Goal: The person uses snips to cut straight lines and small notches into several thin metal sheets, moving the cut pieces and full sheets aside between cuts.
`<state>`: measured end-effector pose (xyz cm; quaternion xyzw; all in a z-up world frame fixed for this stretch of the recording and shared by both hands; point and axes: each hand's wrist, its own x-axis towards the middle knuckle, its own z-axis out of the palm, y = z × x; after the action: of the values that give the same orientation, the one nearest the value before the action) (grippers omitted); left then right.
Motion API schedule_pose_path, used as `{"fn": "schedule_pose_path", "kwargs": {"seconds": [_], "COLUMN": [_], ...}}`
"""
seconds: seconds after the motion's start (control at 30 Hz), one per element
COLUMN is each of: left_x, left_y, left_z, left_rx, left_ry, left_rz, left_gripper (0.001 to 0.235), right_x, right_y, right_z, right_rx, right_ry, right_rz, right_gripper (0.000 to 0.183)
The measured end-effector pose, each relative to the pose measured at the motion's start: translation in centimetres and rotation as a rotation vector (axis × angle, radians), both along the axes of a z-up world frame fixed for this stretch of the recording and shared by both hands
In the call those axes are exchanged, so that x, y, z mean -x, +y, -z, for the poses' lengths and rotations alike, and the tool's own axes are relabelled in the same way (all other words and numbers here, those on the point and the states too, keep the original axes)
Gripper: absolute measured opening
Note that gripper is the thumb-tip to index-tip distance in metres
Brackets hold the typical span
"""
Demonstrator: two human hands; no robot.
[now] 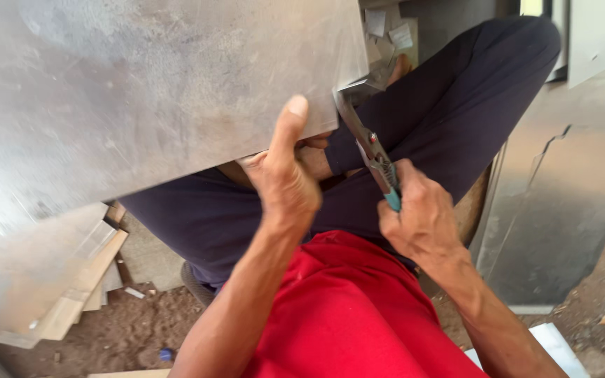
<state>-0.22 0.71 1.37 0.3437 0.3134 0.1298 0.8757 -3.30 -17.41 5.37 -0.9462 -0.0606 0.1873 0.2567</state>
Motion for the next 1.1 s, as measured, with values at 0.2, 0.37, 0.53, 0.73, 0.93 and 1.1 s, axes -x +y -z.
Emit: {"fn": "schedule_pose_path", "kwargs": {"seconds": [0.2,0.37,0.53,0.73,0.93,1.1], "left_x": [-3.0,2.6,7.0,8.1,6.3,6.2], "left_y": [-3.4,4.7,16.9,11.2,9.6,9.9], "left_z": [-2.7,-0.3,1.6,1.3,0.9,0.8], "left_rx": [0.085,-0.348,-0.870,-0.541,-0.185,-0.174], "left_ry": [0.011,0.259,0.455,0.115,0.000,-0.006], "left_rz": [-0.030,0.316,-0.290,-0.176,-0.051,-0.062], "left_gripper": [0.036,0.033,0.046,0.029,0.020,0.016], "right_x": [2.1,1.5,1.5,2.4,0.8,0.2], "right_y": [-1.3,-1.4,-1.4,3.1,7.7,10.9], "right_z": [-1.3,0.4,1.8,-0.1,-1.7,-2.4], "right_rx": [-0.176,-0.100,-0.247,-0.216,-0.328,-0.258], "right_ry": [0.141,0.172,0.420,0.609,0.840,0.774], "right_rz": [0.167,0.168,0.122,-0.054,-0.058,-0.088], "right_gripper": [0.016,0.016,0.015,0.036,0.066,0.069]}}
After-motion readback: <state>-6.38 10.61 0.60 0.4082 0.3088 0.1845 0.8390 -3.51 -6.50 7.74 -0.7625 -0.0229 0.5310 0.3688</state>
